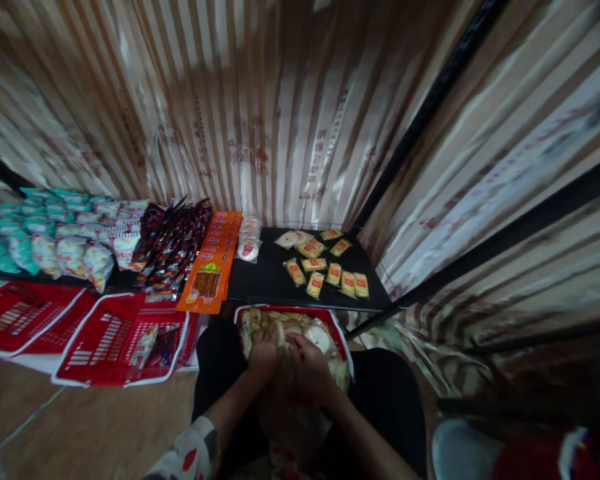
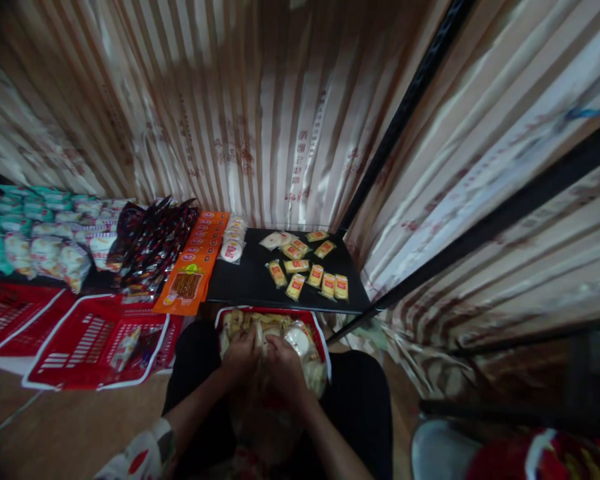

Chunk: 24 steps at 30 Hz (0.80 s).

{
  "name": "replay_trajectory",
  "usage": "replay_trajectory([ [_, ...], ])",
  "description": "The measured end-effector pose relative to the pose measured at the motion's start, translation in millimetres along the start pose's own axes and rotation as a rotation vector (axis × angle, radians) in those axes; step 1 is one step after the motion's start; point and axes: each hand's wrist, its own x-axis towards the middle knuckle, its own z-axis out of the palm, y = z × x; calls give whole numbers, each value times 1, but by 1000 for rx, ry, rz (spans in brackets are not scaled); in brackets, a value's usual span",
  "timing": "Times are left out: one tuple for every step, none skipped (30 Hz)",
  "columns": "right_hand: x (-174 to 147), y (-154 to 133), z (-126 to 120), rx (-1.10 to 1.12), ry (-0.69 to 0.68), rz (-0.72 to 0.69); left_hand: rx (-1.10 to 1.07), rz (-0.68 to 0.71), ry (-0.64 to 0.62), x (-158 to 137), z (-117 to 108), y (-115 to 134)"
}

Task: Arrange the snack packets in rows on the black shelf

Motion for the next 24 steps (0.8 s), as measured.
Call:
replay_trajectory([
  [0,-4,2,-19,-31,6,-4,-8,-6,-2,5,0],
  [1,-8,3,-45,-59,17,-11,-14,-8,-3,8,-1],
  [2,-13,4,-75,-80,32,-19,-22,-10,-4,9,-1],
  [4,-17,5,-108,-96,48,-23,-29,-18,-4,10,-1],
  [5,-21,5,-140,-109,68,-28,-30,-23,-5,9,-1],
  [7,-25,6,-170,-119,90,-36,-26,-21,-6,8,-1],
  [9,-29,6,-195,-129,110,-56,-16,-9,-7,7,0],
  [11,-32,6,-219,-136,130,-91,-1,14,-9,7,0],
  [14,-34,6,-241,-144,146,-138,21,40,-11,6,0],
  [17,-36,6,-260,-152,158,-191,53,68,-13,6,0],
  [20,-38,7,-277,-158,164,-240,86,98,-15,7,0],
  [23,-39,8,-292,-161,168,-275,113,126,-18,8,-1],
  [27,-39,9,-305,-161,176,-297,134,152,-20,9,-2],
  [30,-39,10,-318,-159,189,-310,144,175,-22,9,-3],
  [33,-39,11,-330,-156,203,-319,148,194,-24,10,-4],
  [36,-39,11,-340,-154,215,-327,145,207,-25,10,-6],
  [38,-39,11,-349,-154,221,-337,140,211,-27,10,-7],
  [40,-39,11,-354,-154,222,-346,136,212,-28,9,-8],
  [41,-39,11,-358,-154,217,-352,131,212,-29,8,-9],
  [42,-39,10,-361,-152,207,-355,127,211,-30,8,-10],
  [42,-39,10,-363,-147,199,-353,124,209,-30,7,-10],
  [41,-39,9,-365,-137,195,-349,122,207,-29,6,-11],
  [40,-39,7,-365,-124,194,-345,117,206,-28,5,-11],
  [38,-39,6,-364,-108,196,-344,108,210,-27,5,-11],
])
